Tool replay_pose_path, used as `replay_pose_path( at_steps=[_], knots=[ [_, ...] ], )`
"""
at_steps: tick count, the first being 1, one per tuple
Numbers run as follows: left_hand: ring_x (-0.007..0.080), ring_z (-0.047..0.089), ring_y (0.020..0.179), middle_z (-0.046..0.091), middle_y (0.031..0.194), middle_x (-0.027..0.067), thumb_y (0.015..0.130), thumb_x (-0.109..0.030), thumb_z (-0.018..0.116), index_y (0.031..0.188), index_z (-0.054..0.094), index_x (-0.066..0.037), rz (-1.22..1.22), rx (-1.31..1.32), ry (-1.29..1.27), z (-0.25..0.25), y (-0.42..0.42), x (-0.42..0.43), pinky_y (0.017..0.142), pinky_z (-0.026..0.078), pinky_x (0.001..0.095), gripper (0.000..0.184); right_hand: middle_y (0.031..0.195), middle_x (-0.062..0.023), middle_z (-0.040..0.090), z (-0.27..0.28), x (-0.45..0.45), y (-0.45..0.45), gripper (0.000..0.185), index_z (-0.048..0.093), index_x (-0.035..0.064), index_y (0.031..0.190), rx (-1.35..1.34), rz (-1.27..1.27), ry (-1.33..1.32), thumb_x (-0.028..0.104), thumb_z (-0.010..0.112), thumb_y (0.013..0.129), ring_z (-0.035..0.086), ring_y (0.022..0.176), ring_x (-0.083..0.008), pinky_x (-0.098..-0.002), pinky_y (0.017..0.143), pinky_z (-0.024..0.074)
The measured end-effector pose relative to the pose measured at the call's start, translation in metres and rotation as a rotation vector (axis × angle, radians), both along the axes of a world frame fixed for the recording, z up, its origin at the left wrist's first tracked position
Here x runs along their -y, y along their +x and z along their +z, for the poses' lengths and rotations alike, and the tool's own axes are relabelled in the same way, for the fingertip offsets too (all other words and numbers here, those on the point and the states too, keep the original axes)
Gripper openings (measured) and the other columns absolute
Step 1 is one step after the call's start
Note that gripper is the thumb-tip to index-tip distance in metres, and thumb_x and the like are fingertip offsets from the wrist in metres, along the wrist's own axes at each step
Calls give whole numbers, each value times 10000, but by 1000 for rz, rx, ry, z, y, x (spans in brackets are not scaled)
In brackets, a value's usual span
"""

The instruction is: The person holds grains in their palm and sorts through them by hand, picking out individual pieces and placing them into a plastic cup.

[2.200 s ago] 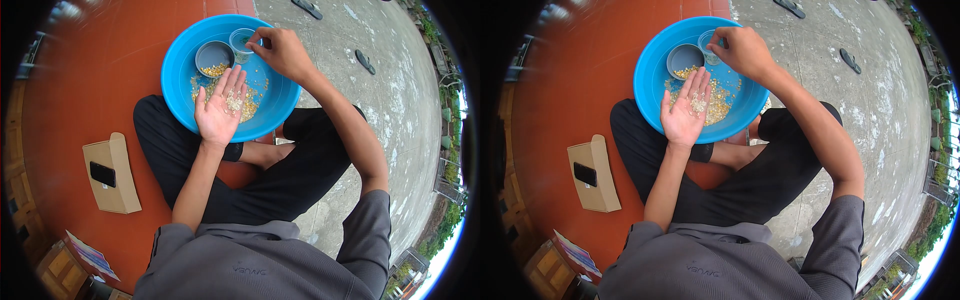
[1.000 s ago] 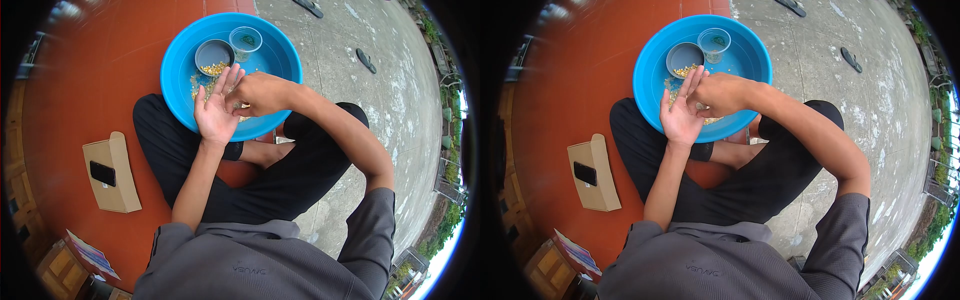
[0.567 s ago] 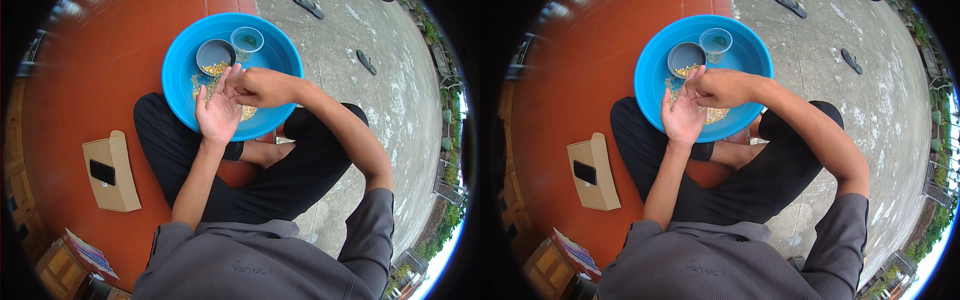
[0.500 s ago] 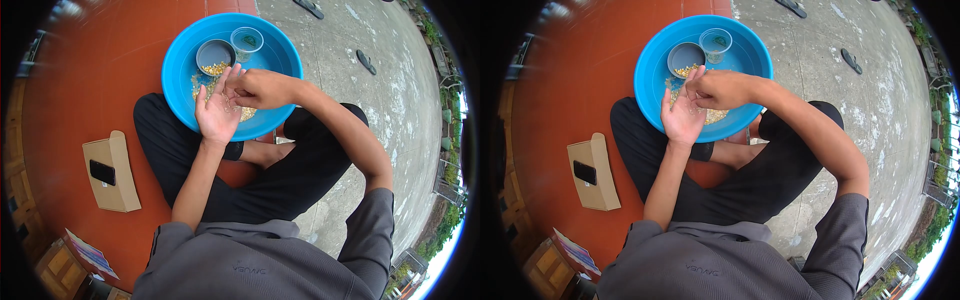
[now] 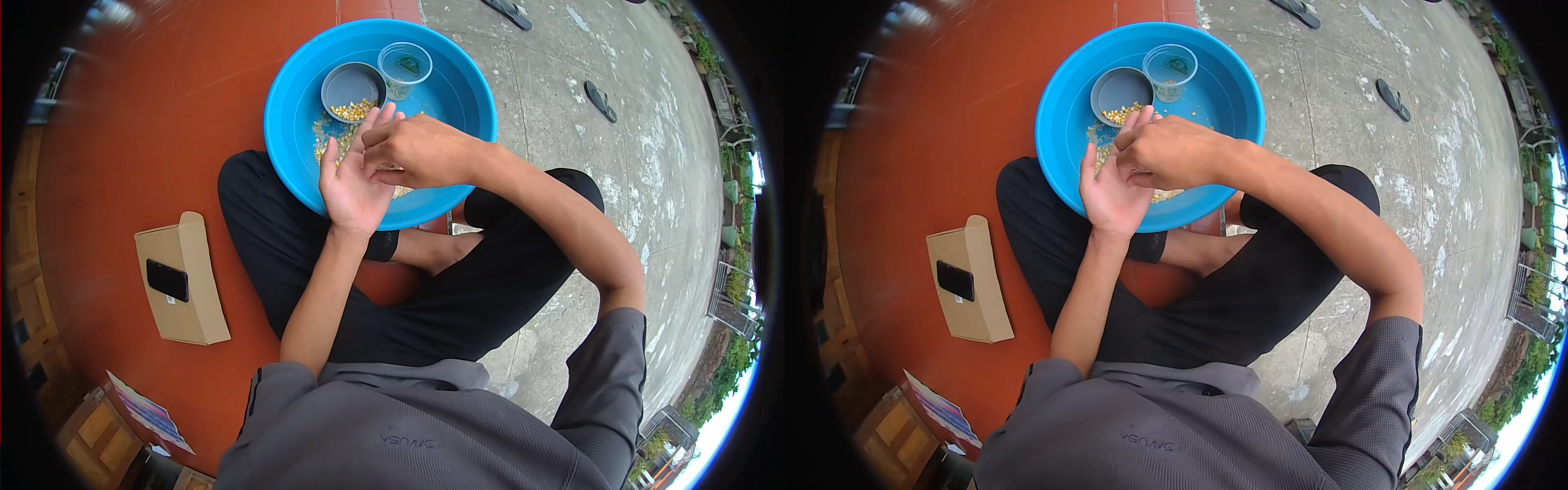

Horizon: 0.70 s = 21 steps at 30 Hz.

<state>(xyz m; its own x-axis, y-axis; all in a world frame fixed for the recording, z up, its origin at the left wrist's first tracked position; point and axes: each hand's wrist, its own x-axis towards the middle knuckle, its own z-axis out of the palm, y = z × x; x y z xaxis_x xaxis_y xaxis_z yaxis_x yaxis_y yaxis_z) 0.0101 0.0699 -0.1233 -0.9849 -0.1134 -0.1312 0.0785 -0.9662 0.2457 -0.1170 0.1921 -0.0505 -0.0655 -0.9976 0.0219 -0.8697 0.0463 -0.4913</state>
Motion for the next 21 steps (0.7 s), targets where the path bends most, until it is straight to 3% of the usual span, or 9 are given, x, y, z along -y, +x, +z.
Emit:
replay_pose_path(
  at_steps=[3, 9, 12, 14, 18, 21],
  knots=[
    [338, 293, 1715, 300, 1859, 188, 1158, -571, 370, 1787, 206, 34, -8, -20, 28, 1, 0, 0, 1406, 231, 505, 888, 1066, -111, 735, -10, 1, 3, 211, 789, 3, 945, -26, 29, -40, 194, 871, 908, 746, 949, -328, -482, 799, 590],
    [338, 337, 1690, 345, 1834, 182, 1159, -575, 408, 1774, 260, 19, -20, -21, 64, -2, 1, 3, 1384, 278, 502, 868, 1151, -100, 711, -13, 2, 5, 212, 832, 21, 1005, -78, 20, -114, 182, 881, 877, 686, 1190, -315, -491, 1016, 536],
    [325, 405, 1645, 428, 1770, 178, 1154, -571, 458, 1743, 331, 6, 3, 48, 103, -12, 3, 4, 1358, 323, 496, 834, 1252, -70, 705, -6, 3, 5, 218, 871, 63, 1016, -66, -5, -21, 201, 897, 849, 610, 1338, -292, -476, 1138, 473],
    [313, 451, 1609, 479, 1717, 172, 1151, -567, 489, 1720, 367, -3, 48, 167, 93, -18, 4, 4, 1337, 353, 491, 810, 1343, -47, 701, -9, 2, 6, 207, 887, 86, 996, -102, 6, -105, 218, 904, 837, 569, 1416, -279, -475, 1181, 451],
    [297, 481, 1581, 499, 1679, 151, 1155, -557, 499, 1714, 370, -19, -27, -23, 232, -28, 5, 8, 1318, 376, 481, 787, 1503, -34, 675, -14, 4, 5, 140, 910, 143, 934, -217, 45, -259, 247, 878, 845, 512, 1495, -282, -516, 1202, 413],
    [295, 480, 1582, 486, 1691, 147, 1158, -562, 488, 1724, 360, -29, -32, -42, 221, -27, 4, 7, 1314, 381, 477, 788, 1612, -1, 635, -13, 4, 9, 157, 907, 108, 952, -235, 20, -217, 220, 891, 843, 457, 1598, -286, -557, 1272, 393]
  ],
)
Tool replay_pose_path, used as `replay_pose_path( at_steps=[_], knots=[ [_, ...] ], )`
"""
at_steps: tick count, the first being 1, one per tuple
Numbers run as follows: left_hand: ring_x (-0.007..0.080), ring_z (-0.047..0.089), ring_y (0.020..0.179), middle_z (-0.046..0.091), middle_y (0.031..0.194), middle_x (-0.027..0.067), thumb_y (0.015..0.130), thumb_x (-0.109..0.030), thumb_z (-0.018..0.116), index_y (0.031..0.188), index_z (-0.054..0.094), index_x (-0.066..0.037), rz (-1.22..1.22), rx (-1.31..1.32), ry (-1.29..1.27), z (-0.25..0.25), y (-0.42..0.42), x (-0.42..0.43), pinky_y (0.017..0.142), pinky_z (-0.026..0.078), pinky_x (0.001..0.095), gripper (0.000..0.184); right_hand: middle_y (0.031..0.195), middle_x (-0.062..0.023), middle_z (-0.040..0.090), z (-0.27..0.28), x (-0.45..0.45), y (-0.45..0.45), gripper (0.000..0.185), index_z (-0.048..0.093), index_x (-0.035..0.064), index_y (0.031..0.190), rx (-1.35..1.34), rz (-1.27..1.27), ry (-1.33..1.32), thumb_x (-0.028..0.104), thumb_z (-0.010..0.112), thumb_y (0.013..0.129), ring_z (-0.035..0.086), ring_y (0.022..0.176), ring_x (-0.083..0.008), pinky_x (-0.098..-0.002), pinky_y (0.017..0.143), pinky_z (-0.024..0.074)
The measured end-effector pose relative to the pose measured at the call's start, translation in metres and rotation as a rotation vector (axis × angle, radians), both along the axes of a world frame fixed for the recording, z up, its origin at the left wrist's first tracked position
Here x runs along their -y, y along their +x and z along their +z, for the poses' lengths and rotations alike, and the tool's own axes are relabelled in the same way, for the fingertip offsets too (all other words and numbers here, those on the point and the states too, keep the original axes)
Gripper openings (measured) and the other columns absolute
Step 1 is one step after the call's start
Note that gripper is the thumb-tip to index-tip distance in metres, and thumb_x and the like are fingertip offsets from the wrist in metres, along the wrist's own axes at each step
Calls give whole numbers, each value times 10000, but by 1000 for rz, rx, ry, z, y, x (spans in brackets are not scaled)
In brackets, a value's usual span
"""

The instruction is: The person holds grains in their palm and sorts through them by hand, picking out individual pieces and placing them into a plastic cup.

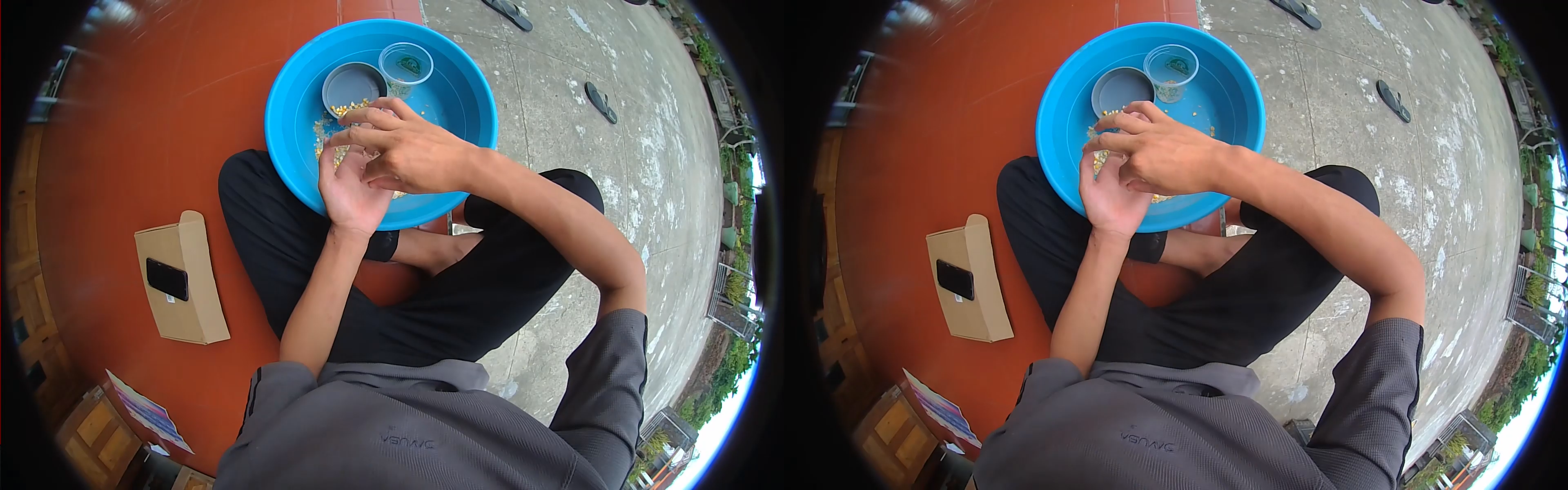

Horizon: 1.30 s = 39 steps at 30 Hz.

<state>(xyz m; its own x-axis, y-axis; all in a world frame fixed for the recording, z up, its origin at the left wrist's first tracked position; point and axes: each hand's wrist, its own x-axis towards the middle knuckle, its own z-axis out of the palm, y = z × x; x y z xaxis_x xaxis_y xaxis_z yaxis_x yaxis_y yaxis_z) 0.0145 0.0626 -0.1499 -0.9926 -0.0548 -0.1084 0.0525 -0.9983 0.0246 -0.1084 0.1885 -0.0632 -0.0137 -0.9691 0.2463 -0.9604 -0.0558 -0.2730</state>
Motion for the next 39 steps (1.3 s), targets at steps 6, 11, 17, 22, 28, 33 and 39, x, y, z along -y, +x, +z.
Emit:
replay_pose_path(
  at_steps=[6, 11, 17, 22, 28, 33, 39],
  knots=[
    [297, 478, 1582, 478, 1701, 153, 1164, -579, 473, 1724, 363, -31, 11, -15, 12, 9, -1, -2, 1314, 381, 480, 791, 1670, -39, 596, -1, 0, 2, 191, 906, 55, 953, 20, 13, 11, 219, 832, 889, 407, 1636, -299, -588, 1307, 350],
    [296, 482, 1578, 519, 1666, 151, 1168, -599, 463, 1697, 410, -31, 28, 66, 2, 6, 0, -1, 1313, 381, 484, 778, 1677, -81, 582, -6, 1, 0, 158, 881, 35, 959, 90, -9, -18, 173, 857, 884, 413, 1645, -320, -586, 1300, 370],
    [308, 413, 1638, 476, 1730, 188, 1161, -594, 468, 1746, 339, 20, 24, -2, 4, 3, -1, -2, 1361, 323, 472, 858, 1591, -107, 620, 5, 2, -17, 166, 819, 39, 1066, 188, -176, -105, 95, 821, 910, 558, 1488, -336, -544, 1217, 455],
    [335, 295, 1709, 340, 1821, 232, 1172, -558, 423, 1763, 243, 72, 53, 16, -44, 21, -6, -5, 1420, 241, 469, 882, 1250, -136, 722, 2, 2, -66, 148, 848, 54, 1110, 221, -555, -283, 127, 808, 987, 729, 1137, -336, -439, 987, 597],
    [351, 234, 1736, 279, 1849, 243, 1180, -549, 389, 1765, 231, 74, 50, -10, -42, 22, -6, -5, 1425, 232, 470, 869, 978, -126, 772, 1, 0, -98, 188, 889, 102, 1170, 152, -822, -243, 167, 796, 1020, 768, 878, -280, -417, 848, 622],
    [347, 245, 1732, 308, 1838, 238, 1177, -555, 391, 1763, 250, 68, 53, -5, -58, 22, -6, -4, 1425, 231, 475, 867, 962, -144, 832, 21, 0, -71, 189, 892, 91, 1149, 422, -693, -98, 155, 808, 993, 787, 824, -266, -392, 771, 613],
    [323, 316, 1704, 391, 1802, 217, 1170, -603, 378, 1746, 332, 49, 74, 130, -111, 26, -6, -8, 1406, 254, 457, 872, 958, -148, 827, 0, -4, -52, 171, 866, 37, 1123, 405, -382, -63, 109, 799, 983, 762, 768, -246, -376, 732, 594]
  ],
)
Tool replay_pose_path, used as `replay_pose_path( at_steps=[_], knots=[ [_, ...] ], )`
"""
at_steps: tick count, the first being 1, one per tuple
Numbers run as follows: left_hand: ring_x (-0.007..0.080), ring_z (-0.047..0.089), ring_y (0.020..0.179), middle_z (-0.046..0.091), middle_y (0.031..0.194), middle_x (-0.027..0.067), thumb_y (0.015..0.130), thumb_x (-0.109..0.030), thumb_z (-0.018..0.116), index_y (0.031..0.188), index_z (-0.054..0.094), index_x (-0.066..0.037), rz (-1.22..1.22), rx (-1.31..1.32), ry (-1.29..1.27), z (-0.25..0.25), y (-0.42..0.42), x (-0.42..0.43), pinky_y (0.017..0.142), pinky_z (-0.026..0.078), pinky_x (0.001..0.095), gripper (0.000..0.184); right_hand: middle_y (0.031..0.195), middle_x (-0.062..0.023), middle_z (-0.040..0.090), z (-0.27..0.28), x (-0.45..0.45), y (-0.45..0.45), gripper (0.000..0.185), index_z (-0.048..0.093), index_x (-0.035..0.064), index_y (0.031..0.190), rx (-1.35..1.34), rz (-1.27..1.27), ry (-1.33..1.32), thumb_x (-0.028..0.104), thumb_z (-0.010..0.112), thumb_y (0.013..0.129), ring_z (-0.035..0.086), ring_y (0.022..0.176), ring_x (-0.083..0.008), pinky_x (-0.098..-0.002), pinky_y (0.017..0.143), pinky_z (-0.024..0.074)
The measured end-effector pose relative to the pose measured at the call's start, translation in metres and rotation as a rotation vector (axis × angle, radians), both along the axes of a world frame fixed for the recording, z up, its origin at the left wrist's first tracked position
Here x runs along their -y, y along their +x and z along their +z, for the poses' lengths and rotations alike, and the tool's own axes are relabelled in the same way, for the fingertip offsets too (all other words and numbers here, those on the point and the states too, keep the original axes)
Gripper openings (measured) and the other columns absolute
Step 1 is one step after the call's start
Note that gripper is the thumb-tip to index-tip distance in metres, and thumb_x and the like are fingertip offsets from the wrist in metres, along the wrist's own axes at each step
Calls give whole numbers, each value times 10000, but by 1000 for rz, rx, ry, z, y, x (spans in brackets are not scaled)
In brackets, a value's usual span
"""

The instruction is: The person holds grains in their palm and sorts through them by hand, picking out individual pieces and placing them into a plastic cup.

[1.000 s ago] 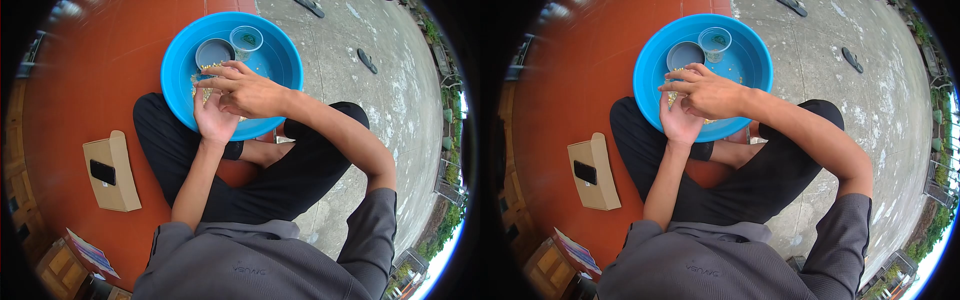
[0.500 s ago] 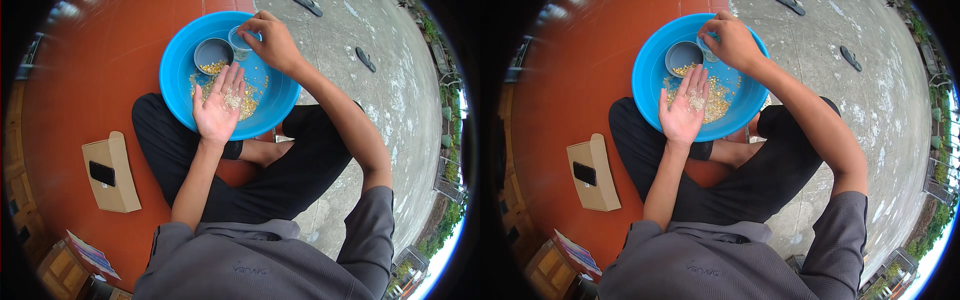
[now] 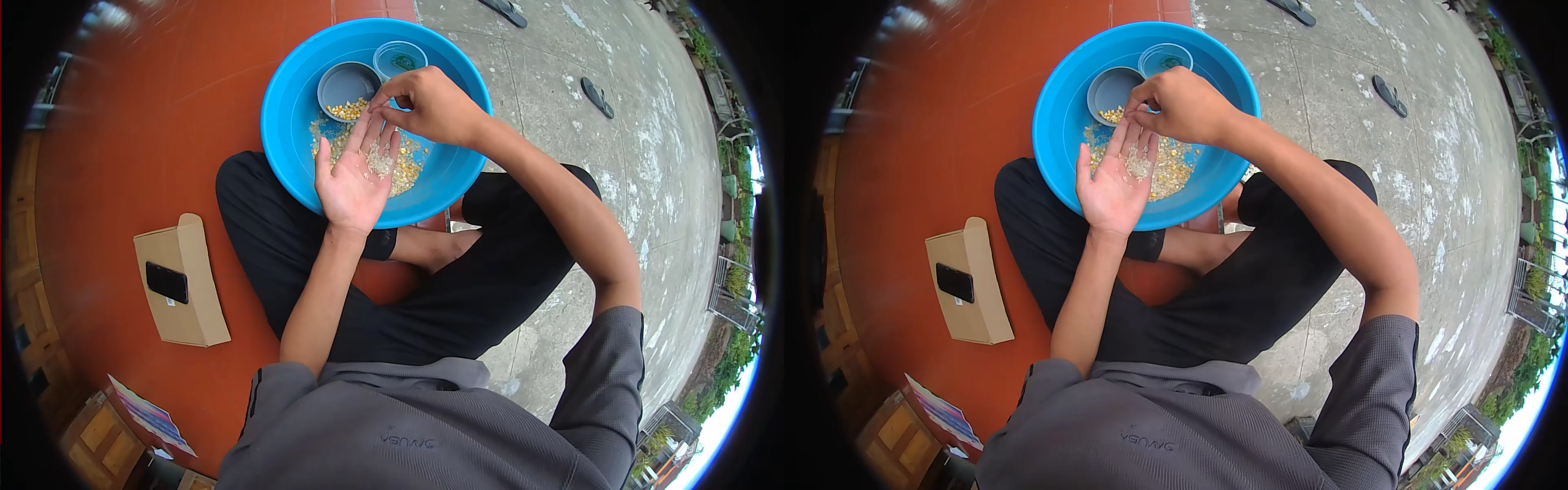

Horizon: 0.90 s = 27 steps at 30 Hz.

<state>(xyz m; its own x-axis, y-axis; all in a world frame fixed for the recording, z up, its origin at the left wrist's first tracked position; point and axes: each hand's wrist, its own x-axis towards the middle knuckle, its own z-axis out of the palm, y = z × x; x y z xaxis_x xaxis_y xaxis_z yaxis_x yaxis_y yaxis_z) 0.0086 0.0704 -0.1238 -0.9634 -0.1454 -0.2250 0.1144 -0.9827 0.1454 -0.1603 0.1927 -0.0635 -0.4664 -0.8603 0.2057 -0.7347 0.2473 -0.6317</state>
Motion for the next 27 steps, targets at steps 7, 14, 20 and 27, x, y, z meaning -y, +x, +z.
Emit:
replay_pose_path(
  at_steps=[7, 14, 20, 27],
  knots=[
    [332, 270, 1723, 339, 1828, 224, 1172, -569, 396, 1756, 286, 62, -23, -116, 30, -4, 0, 3, 1419, 236, 465, 867, 755, -138, 727, 8, 1, -5, 159, 862, 55, 1097, 13, -238, 91, 173, 795, 1013, 672, 654, -229, -386, 667, 540],
    [360, 246, 1731, 282, 1849, 240, 1179, -536, 405, 1768, 224, 68, -27, -163, 96, -8, 0, 3, 1420, 250, 477, 863, 804, -159, 789, -10, -2, -50, 238, 895, 80, 1081, -119, -552, 6, 290, 829, 989, 741, 680, -238, -393, 694, 580],
    [355, 249, 1731, 286, 1848, 239, 1179, -537, 407, 1770, 222, 64, -30, -154, 66, -7, 1, 4, 1411, 272, 477, 863, 858, -160, 826, 2, -1, -65, 272, 897, 71, 1064, -98, -626, 21, 318, 851, 962, 771, 702, -229, -375, 702, 592],
    [341, 262, 1728, 303, 1844, 226, 1177, -551, 395, 1770, 236, 58, -33, -143, 20, -5, 0, 3, 1418, 252, 470, 865, 724, -65, 723, 9, -6, -46, 242, 878, 54, 1082, 35, -397, -34, 274, 851, 985, 642, 631, -160, -353, 650, 539]
  ],
)
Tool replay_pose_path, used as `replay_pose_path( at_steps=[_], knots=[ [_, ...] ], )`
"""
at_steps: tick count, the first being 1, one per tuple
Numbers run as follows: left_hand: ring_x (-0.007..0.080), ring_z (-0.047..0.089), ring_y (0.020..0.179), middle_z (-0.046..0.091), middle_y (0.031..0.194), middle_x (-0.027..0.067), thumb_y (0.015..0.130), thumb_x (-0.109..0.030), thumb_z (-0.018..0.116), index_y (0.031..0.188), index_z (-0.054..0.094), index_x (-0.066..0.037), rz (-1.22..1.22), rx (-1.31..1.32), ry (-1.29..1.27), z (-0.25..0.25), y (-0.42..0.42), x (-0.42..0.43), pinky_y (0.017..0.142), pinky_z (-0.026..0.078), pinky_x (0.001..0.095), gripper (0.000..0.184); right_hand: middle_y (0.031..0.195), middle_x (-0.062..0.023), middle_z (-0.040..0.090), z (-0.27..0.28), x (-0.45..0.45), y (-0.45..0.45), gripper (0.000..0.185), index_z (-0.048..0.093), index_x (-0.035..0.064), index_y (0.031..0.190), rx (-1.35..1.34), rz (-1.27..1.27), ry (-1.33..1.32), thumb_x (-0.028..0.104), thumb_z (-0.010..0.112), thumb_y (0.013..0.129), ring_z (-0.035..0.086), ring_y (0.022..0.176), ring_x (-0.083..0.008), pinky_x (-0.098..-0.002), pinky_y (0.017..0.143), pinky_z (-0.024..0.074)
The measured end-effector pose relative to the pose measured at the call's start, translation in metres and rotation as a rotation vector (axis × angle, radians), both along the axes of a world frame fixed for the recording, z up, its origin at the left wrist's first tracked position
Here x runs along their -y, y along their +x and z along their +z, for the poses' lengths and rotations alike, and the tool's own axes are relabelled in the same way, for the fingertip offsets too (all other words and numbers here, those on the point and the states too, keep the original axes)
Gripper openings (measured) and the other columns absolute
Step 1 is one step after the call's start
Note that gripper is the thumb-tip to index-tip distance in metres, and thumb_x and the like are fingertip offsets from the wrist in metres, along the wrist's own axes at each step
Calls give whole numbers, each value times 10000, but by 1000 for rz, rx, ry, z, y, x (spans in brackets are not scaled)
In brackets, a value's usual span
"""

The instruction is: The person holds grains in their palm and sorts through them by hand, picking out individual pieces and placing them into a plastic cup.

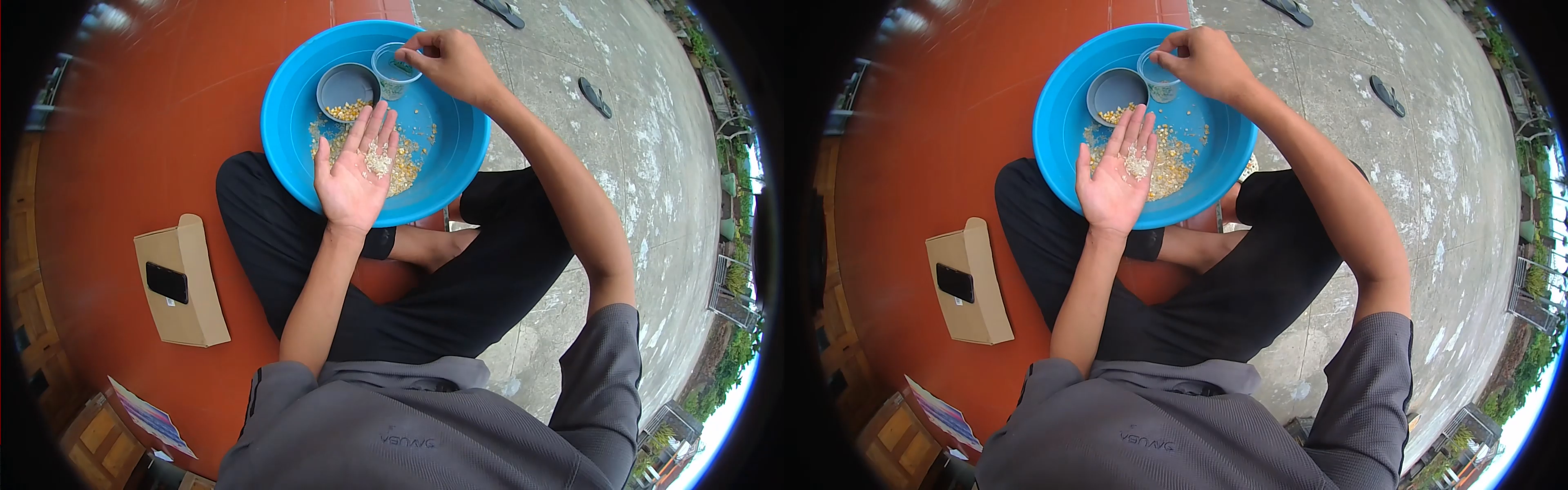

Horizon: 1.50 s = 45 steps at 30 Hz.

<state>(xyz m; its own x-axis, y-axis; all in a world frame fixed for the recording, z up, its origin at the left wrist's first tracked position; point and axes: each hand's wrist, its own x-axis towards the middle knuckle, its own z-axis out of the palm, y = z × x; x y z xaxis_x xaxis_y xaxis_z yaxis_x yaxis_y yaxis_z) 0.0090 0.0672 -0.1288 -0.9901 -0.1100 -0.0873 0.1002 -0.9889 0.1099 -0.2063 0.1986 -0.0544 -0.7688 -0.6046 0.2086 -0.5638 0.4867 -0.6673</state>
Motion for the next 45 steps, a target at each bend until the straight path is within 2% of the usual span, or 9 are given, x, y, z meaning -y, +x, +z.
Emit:
replay_pose_path(
  at_steps=[6, 7, 11, 20, 23, 26, 32, 38, 45],
  knots=[
    [297, 371, 1667, 426, 1786, 183, 1166, -596, 383, 1763, 309, 25, 6, 106, -33, 2, 1, -1, 1384, 281, 454, 864, 750, -65, 729, 13, -1, 47, 184, 865, 47, 1092, 73, 447, 167, 165, 814, 961, 584, 622, -192, -348, 648, 517],
    [294, 414, 1634, 464, 1763, 175, 1164, -608, 379, 1759, 336, 15, 11, 142, -39, 2, 1, -1, 1358, 308, 453, 863, 840, -71, 774, 8, 0, 52, 167, 871, 62, 1075, 49, 553, 86, 121, 796, 938, 676, 697, -214, -353, 681, 547],
    [280, 478, 1580, 500, 1755, 143, 1154, -639, 360, 1754, 383, -16, -3, 189, -89, 0, 2, -1, 1290, 360, 456, 865, 957, -87, 826, 5, 3, 66, 183, 860, 102, 1102, 100, 719, 115, 104, 792, 932, 803, 881, -270, -424, 763, 605],
    [320, 375, 1678, 426, 1807, 154, 1150, -652, 324, 1774, 344, -26, -6, 111, -149, 7, 1, -3, 1370, 296, 526, 885, 930, -105, 821, 20, 1, 84, 192, 830, 116, 1092, -58, 785, 446, 186, 846, 913, 782, 923, -351, -482, 824, 604],
    [318, 364, 1682, 409, 1817, 154, 1151, -652, 319, 1779, 327, -27, -11, 92, -131, 6, 1, -3, 1373, 290, 521, 886, 1033, -111, 820, 12, 3, 84, 228, 830, 113, 1097, -59, 781, 480, 180, 867, 883, 763, 1040, -348, -488, 927, 584],
    [309, 384, 1668, 435, 1801, 148, 1150, -652, 354, 1778, 325, -30, -25, 97, -108, 5, 2, -1, 1362, 307, 518, 885, 1285, -109, 780, 2, 3, 81, 261, 842, 118, 1088, -190, 837, 332, 185, 896, 841, 693, 1243, -316, -478, 1050, 531],
    [267, 484, 1575, 568, 1671, 110, 1131, -657, 472, 1728, 404, -39, 10, 210, -81, -5, 4, 0, 1285, 383, 507, 862, 1564, -76, 650, 1, 5, 85, 193, 880, 129, 988, -275, 790, 289, 211, 896, 815, 514, 1507, -282, -480, 1190, 442],
    [257, 506, 1552, 579, 1655, 108, 1127, -665, 478, 1731, 392, -34, -9, 184, -104, -5, 3, -1, 1242, 411, 495, 877, 1673, -96, 585, -4, 5, 84, 291, 882, 96, 1057, -351, 790, 244, 165, 917, 777, 411, 1645, -343, -607, 1259, 388],
    [311, 432, 1625, 482, 1739, 145, 1164, -604, 418, 1757, 334, -16, -4, 175, -62, -11, 5, 2, 1317, 364, 498, 839, 1662, -98, 593, -9, 7, 86, 284, 879, 79, 1075, -362, 787, 254, 162, 906, 804, 434, 1628, -345, -573, 1278, 401]
  ],
)
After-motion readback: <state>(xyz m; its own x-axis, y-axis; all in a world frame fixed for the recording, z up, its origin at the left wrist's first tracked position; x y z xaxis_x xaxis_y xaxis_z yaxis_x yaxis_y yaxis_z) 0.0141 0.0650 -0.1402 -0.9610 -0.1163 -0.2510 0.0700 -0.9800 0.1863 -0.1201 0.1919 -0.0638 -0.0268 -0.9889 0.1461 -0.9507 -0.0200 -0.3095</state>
